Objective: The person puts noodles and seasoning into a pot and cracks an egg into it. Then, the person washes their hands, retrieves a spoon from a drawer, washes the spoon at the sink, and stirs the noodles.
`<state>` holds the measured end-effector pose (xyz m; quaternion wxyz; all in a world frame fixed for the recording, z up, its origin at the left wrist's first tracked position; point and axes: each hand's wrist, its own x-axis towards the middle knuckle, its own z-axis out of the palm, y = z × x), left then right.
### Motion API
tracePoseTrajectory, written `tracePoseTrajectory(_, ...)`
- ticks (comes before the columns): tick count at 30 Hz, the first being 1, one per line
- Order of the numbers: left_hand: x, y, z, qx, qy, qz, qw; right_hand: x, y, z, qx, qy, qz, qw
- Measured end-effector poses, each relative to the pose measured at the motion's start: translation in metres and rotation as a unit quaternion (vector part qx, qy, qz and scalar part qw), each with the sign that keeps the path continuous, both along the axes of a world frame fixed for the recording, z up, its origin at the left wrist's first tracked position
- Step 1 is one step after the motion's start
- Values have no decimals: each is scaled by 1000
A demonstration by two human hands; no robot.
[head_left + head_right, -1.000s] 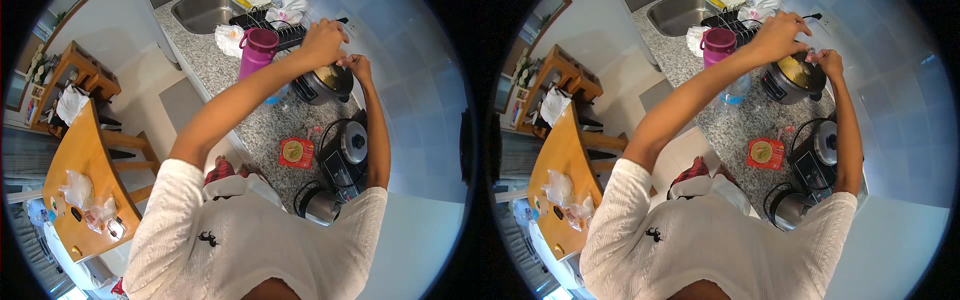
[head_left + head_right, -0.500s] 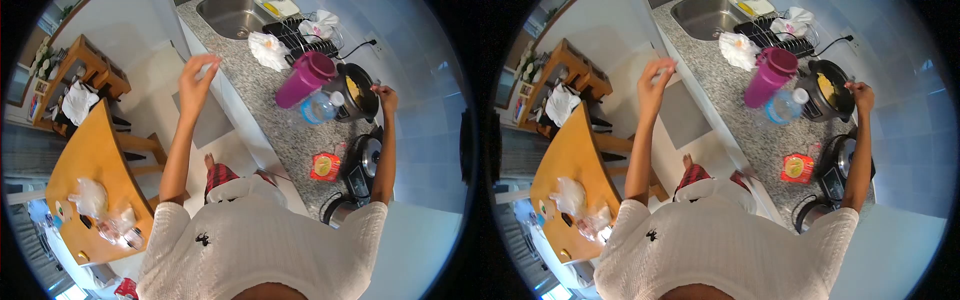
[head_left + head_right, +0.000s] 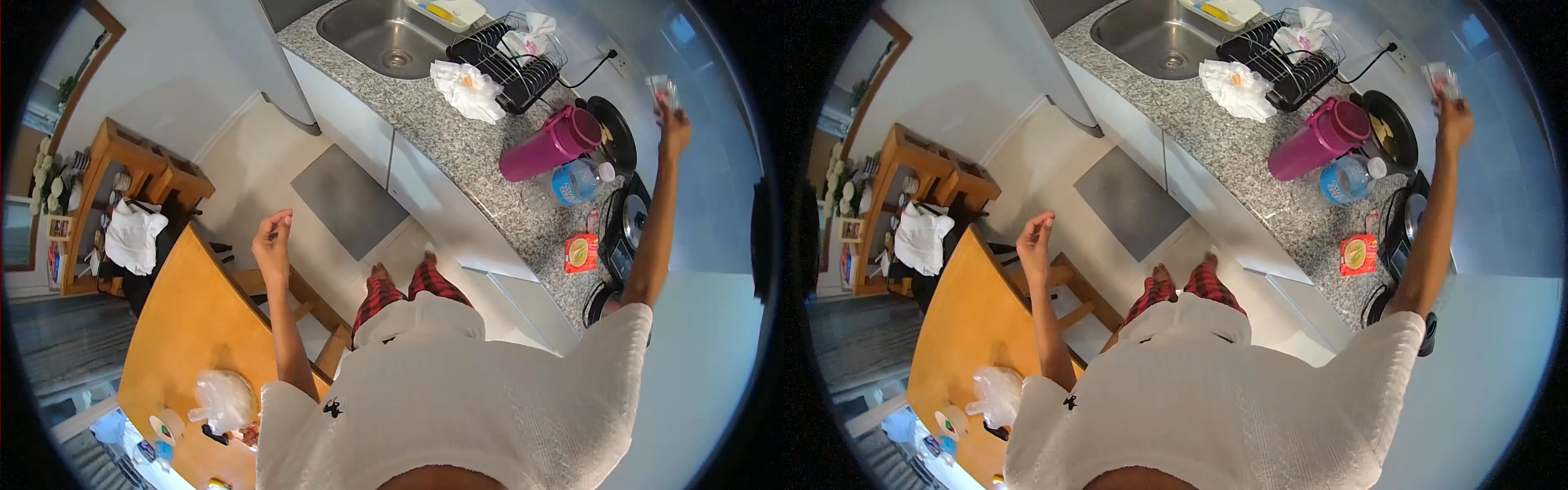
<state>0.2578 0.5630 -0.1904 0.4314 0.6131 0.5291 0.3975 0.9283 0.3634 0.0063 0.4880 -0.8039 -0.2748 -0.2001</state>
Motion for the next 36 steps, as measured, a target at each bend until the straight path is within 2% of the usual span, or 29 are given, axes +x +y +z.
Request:
tracePoseTrajectory(3,4,8,-26,9,-32,-20,999,-119,79,23,125,37,145,981)
tracePoseTrajectory(4,7,7,-28,0,-37,-28,999,-158,104,14,111,45,184,976)
tracePoseTrajectory(5,14,5,-28,-8,-41,-36,998,-158,129,-14,64,59,230,969)
tracePoseTrajectory(6,19,3,-28,-16,-45,-43,998,-155,161,-50,-26,63,199,978)
tracePoseTrajectory(7,23,-1,-25,-18,-24,-58,998,-168,184,-81,-101,-31,205,973)
tracePoseTrajectory(8,25,-7,-19,-20,-3,-71,997,-190,208,-105,-157,-97,108,977)
tracePoseTrajectory(9,24,-12,-15,-24,17,-81,996,-211,218,-110,-249,-65,42,965)
tracePoseTrajectory(11,16,-23,-12,-2,46,-93,995,-178,241,-170,-289,-143,20,946)
tracePoseTrajectory(12,10,-29,-10,9,62,-98,993,-177,246,-187,-326,-137,-20,935)
tracePoseTrajectory(13,3,-35,-6,-41,59,-81,994,-168,249,-210,-352,-158,-36,922)
tracePoseTrajectory(14,-5,-40,-12,-46,61,-74,994,-162,247,-227,-346,-174,-5,922)
tracePoseTrajectory(15,-16,-46,-24,-50,64,-59,995,-156,245,-243,-436,-114,-4,893)
tracePoseTrajectory(16,-29,-51,-35,-54,68,-31,996,-135,242,-269,-450,-185,58,872)
tracePoseTrajectory(17,-37,-57,-43,-77,55,-5,996,-129,239,-277,-457,-172,108,866)
tracePoseTrajectory(18,-44,-61,-51,-62,90,-2,994,-114,245,-293,-433,-133,117,884)
tracePoseTrajectory(19,-52,-63,-56,-54,127,4,990,-113,251,-288,-457,-93,106,878)
tracePoseTrajectory(20,-50,-63,-39,0,170,7,985,-133,250,-272,-469,-153,56,868)
tracePoseTrajectory(21,-52,-60,-47,52,138,5,989,-104,258,-299,-481,-232,-34,845)
tracePoseTrajectory(22,-49,-59,-35,-1,109,18,994,-90,260,-300,-458,-283,18,842)
tracePoseTrajectory(24,-41,-53,-28,19,111,0,994,-88,256,-306,-459,-324,-18,827)
tracePoseTrajectory(26,-28,-48,-43,103,123,-5,987,-116,249,-272,-434,-225,52,871)
tracePoseTrajectory(28,-17,-48,-32,78,109,-22,991,-125,246,-261,-398,-180,58,898)
tracePoseTrajectory(29,-11,-50,-25,66,100,-32,992,-130,246,-258,-344,-187,63,918)
tracePoseTrajectory(32,3,-63,-18,56,99,-68,991,-166,251,-237,-319,-158,-13,934)
tracePoseTrajectory(33,7,-67,-20,66,85,-74,991,-170,251,-233,-269,-195,37,943)
tracePoseTrajectory(36,15,-90,-22,62,98,-101,988,-200,259,-216,-191,-138,213,948)
